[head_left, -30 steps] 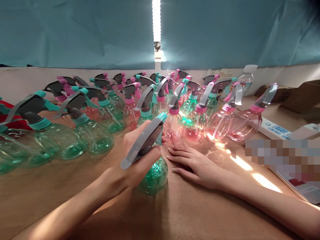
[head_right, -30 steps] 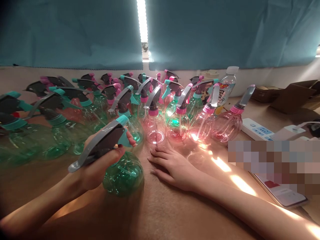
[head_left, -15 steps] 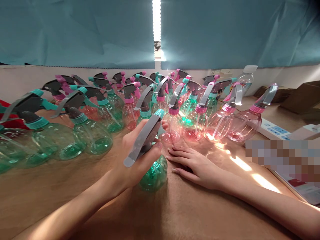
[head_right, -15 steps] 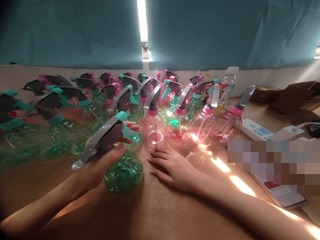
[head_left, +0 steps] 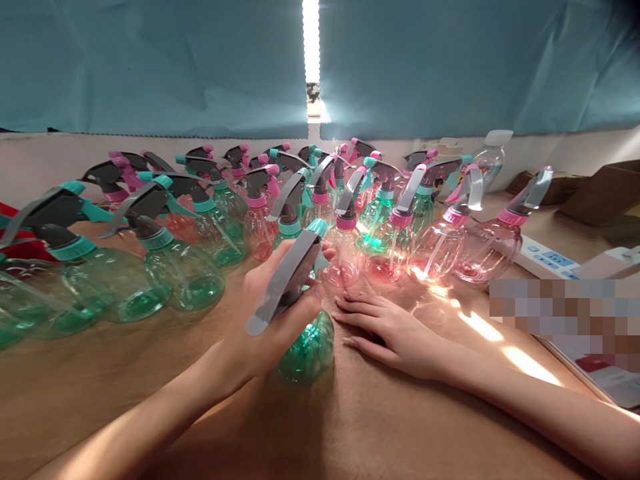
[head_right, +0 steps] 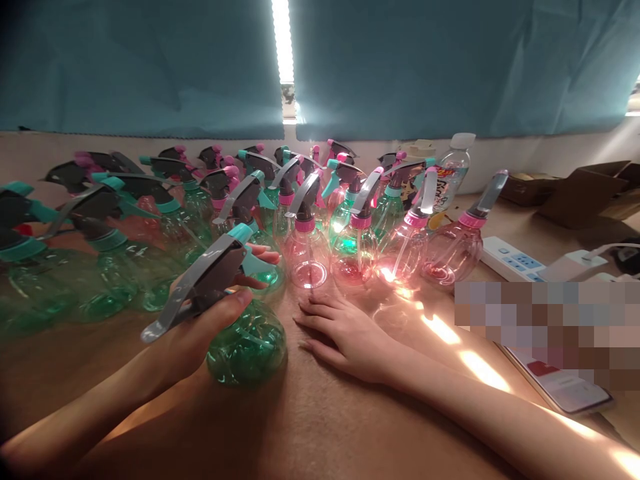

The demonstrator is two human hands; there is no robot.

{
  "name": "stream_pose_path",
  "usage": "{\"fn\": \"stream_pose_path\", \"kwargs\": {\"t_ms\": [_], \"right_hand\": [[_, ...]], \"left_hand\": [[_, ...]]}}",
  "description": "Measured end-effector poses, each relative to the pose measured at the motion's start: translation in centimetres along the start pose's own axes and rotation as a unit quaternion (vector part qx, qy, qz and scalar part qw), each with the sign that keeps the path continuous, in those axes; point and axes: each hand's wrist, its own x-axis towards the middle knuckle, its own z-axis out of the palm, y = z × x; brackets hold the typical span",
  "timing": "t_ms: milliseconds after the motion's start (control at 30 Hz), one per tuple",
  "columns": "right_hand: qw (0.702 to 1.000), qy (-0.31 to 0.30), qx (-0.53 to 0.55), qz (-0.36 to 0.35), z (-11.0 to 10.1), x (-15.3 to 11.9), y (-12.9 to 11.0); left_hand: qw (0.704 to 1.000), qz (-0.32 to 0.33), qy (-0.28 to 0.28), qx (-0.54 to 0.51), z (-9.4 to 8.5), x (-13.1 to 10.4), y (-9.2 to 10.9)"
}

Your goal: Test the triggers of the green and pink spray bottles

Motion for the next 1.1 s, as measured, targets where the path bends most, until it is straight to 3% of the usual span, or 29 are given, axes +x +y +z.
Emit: {"fn": "stream_pose_path", "kwargs": {"t_ms": [1100], "right_hand": [[1.000,0.000,0.001,0.000,0.09,-0.06,0.00]], "left_hand": [[1.000,0.013,0.002,0.020,0.04,-0.12,-0.21]]}}
